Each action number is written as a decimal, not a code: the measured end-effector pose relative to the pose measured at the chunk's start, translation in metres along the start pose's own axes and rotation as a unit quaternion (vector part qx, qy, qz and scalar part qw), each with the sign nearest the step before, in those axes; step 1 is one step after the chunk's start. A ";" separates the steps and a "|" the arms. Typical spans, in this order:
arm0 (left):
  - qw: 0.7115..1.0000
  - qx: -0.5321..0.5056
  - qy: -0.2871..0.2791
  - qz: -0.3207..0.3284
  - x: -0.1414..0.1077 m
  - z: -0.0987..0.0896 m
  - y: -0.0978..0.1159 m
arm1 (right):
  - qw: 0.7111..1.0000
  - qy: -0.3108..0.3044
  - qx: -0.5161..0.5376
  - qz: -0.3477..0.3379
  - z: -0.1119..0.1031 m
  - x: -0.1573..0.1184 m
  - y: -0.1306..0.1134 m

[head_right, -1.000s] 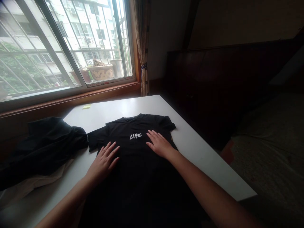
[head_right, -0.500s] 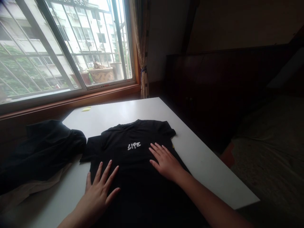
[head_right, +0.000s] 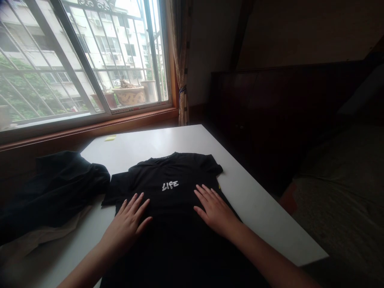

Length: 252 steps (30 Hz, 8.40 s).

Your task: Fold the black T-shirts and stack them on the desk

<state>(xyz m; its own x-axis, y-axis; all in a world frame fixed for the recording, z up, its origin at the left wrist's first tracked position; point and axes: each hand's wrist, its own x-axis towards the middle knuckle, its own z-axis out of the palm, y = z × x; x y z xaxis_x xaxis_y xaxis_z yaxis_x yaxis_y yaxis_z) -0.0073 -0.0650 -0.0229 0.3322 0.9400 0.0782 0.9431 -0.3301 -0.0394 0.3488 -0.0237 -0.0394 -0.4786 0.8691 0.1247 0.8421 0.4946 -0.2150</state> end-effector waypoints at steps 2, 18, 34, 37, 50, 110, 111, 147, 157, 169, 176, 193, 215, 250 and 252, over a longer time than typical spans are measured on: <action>1.000 -0.012 -0.007 -0.012 0.034 0.001 -0.006 | 1.000 0.018 -0.003 0.006 0.002 0.020 -0.001; 0.987 -0.024 0.020 -0.158 0.146 0.035 -0.039 | 0.989 0.014 -0.021 0.144 0.026 0.184 0.031; 0.985 -0.017 0.033 -0.168 0.117 0.031 -0.020 | 0.987 0.063 -0.048 0.141 0.024 0.133 0.041; 0.985 -0.009 0.032 -0.169 0.102 0.028 -0.012 | 0.988 0.066 -0.051 0.134 0.024 0.120 0.034; 0.985 -0.011 -0.014 -0.173 0.068 0.020 0.000 | 0.984 0.072 -0.075 0.147 0.023 0.086 0.014; 0.979 -0.129 0.066 -0.144 0.068 0.021 -0.134 | 0.979 0.016 -0.066 0.192 0.027 0.161 0.113; 0.981 -0.114 0.072 -0.140 0.060 0.018 -0.135 | 0.979 0.020 -0.069 0.192 0.027 0.161 0.113; 0.752 -0.606 0.252 -0.063 0.045 -0.066 -0.093 | 0.873 -0.107 0.373 -0.294 0.015 0.138 -0.143; 0.870 -0.342 0.160 0.316 -0.007 -0.085 -0.011 | 0.714 -0.106 0.670 0.173 0.015 0.171 -0.098; 0.936 -0.330 0.091 0.086 -0.034 -0.009 -0.088 | 0.863 -0.009 0.493 0.111 0.032 0.183 -0.100; 0.952 -0.273 0.133 0.045 -0.028 0.000 -0.068 | 0.909 -0.045 0.400 0.105 0.029 0.198 -0.086; 0.975 -0.169 0.133 0.053 -0.027 0.014 -0.064 | 0.946 -0.055 0.312 0.065 0.024 0.253 -0.080; 0.988 -0.082 0.084 0.098 -0.029 -0.005 -0.062 | 0.942 0.050 0.331 -0.022 0.060 0.293 -0.121; 0.954 -0.138 0.167 0.207 -0.033 -0.019 -0.040 | 0.971 -0.047 0.019 -0.236 0.062 0.260 -0.110; 0.951 -0.144 0.171 0.213 -0.033 -0.020 -0.040 | 0.974 -0.049 0.016 -0.220 0.064 0.267 -0.110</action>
<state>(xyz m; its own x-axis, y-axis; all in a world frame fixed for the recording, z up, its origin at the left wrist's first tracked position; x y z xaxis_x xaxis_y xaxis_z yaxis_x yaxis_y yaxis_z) -0.0559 -0.0850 -0.0041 0.6226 0.6488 0.4375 0.6702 -0.7307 0.1299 0.1126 0.1541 -0.0449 -0.8146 0.5678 0.1187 0.5422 0.8180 -0.1922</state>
